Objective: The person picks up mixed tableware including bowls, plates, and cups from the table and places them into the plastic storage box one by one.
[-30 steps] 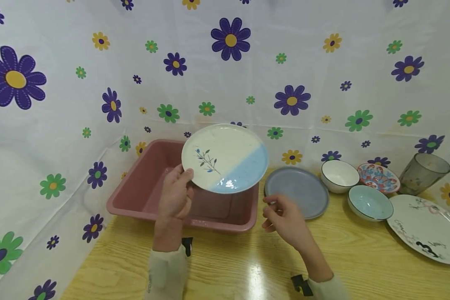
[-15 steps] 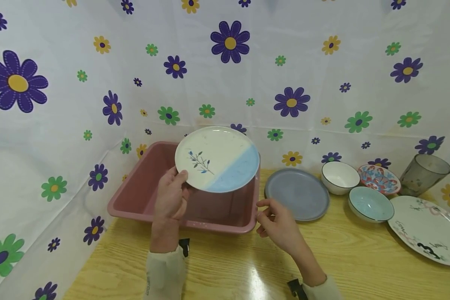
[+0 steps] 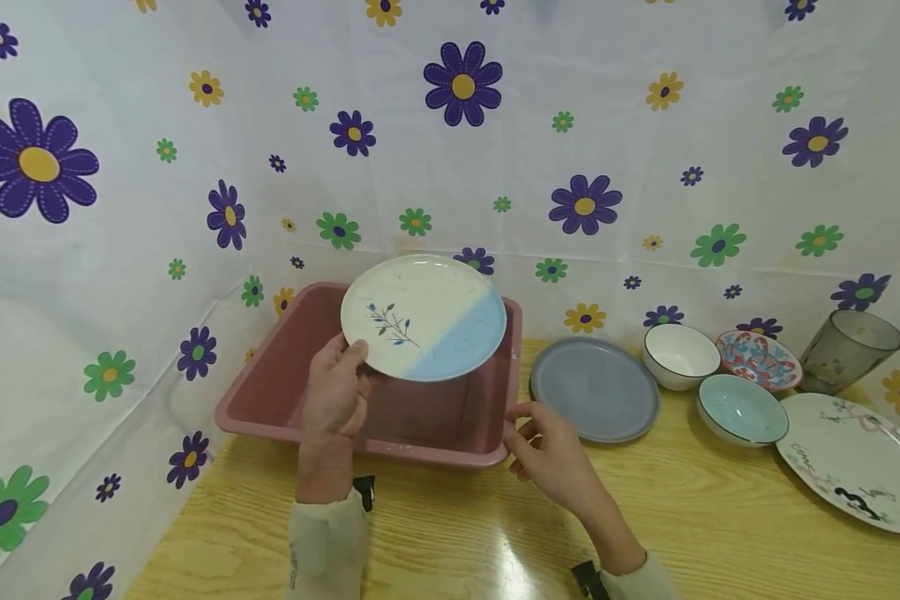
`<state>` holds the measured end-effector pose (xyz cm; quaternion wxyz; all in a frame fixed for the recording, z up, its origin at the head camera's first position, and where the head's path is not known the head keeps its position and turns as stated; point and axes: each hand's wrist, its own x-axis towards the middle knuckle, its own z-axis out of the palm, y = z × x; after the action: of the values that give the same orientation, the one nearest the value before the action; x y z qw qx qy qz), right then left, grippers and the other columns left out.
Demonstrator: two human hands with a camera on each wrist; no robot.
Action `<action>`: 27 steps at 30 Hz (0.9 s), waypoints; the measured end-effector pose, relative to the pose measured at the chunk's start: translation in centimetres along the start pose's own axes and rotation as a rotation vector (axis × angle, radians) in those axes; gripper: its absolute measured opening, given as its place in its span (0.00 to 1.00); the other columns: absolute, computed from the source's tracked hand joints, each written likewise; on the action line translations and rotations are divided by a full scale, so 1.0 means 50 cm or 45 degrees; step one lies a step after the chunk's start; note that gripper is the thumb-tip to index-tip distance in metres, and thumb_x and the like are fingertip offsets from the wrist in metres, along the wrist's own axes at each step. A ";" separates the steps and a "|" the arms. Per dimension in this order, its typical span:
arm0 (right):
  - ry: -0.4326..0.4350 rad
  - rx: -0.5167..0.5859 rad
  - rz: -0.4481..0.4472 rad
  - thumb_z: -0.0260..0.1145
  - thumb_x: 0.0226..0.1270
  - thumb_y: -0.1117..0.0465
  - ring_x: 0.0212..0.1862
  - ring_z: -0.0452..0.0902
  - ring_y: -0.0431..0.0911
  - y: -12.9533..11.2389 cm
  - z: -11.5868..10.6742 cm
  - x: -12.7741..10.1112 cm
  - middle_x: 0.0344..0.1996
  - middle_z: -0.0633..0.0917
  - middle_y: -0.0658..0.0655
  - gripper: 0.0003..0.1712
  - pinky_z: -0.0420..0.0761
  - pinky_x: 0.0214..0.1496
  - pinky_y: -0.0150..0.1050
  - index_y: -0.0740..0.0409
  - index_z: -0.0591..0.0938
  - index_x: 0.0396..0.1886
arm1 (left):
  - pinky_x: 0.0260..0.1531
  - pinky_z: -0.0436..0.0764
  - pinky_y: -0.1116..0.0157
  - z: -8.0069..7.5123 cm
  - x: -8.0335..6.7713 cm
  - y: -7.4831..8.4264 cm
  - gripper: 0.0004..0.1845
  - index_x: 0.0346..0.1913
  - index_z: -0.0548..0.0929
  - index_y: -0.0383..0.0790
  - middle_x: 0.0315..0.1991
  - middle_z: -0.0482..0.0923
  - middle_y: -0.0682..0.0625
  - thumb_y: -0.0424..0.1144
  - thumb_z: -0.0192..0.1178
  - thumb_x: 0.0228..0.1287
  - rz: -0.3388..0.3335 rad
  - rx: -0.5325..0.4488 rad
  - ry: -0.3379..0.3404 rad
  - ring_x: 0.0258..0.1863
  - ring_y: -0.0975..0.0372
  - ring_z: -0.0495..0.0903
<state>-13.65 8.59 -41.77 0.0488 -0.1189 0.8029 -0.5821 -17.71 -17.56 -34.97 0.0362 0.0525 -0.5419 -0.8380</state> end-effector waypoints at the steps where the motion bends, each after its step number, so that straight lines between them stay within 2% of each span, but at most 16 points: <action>1: -0.002 -0.002 -0.002 0.61 0.71 0.68 0.24 0.82 0.52 0.001 0.001 0.000 0.29 0.81 0.60 0.15 0.82 0.25 0.37 0.67 0.77 0.55 | 0.48 0.79 0.69 0.000 0.000 0.001 0.25 0.75 0.54 0.30 0.67 0.64 0.39 0.35 0.36 0.81 0.000 0.000 0.006 0.56 0.60 0.74; 11: 0.002 -0.008 0.015 0.63 0.71 0.65 0.25 0.82 0.53 -0.001 0.004 0.000 0.29 0.81 0.60 0.16 0.83 0.25 0.38 0.64 0.77 0.56 | 0.52 0.79 0.67 -0.009 0.001 0.003 0.26 0.76 0.52 0.30 0.69 0.62 0.39 0.35 0.34 0.81 0.018 -0.005 0.020 0.62 0.57 0.71; 18: 0.002 -0.007 0.005 0.63 0.72 0.64 0.26 0.82 0.53 -0.001 0.005 -0.002 0.30 0.81 0.59 0.16 0.83 0.26 0.39 0.63 0.78 0.56 | 0.57 0.77 0.64 -0.011 0.003 0.005 0.26 0.76 0.52 0.30 0.69 0.62 0.39 0.35 0.35 0.81 0.029 0.059 0.087 0.64 0.56 0.70; 23: -0.005 -0.017 -0.029 0.63 0.72 0.65 0.26 0.83 0.55 0.001 0.004 -0.003 0.29 0.81 0.59 0.15 0.82 0.25 0.35 0.64 0.78 0.55 | 0.61 0.73 0.61 -0.021 0.002 0.014 0.26 0.76 0.52 0.30 0.70 0.62 0.40 0.35 0.35 0.81 0.046 0.110 0.127 0.63 0.57 0.69; 27: -0.004 -0.025 -0.042 0.63 0.72 0.65 0.26 0.83 0.54 0.001 0.003 -0.004 0.29 0.81 0.59 0.15 0.82 0.25 0.35 0.64 0.78 0.56 | 0.61 0.73 0.59 -0.030 0.003 0.017 0.26 0.76 0.52 0.28 0.70 0.61 0.39 0.35 0.35 0.81 0.067 0.155 0.152 0.63 0.57 0.69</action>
<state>-13.43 8.50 -41.87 0.0393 -0.1337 0.8065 -0.5746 -17.68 -19.28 -34.80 0.0872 0.0904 -0.5900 -0.7976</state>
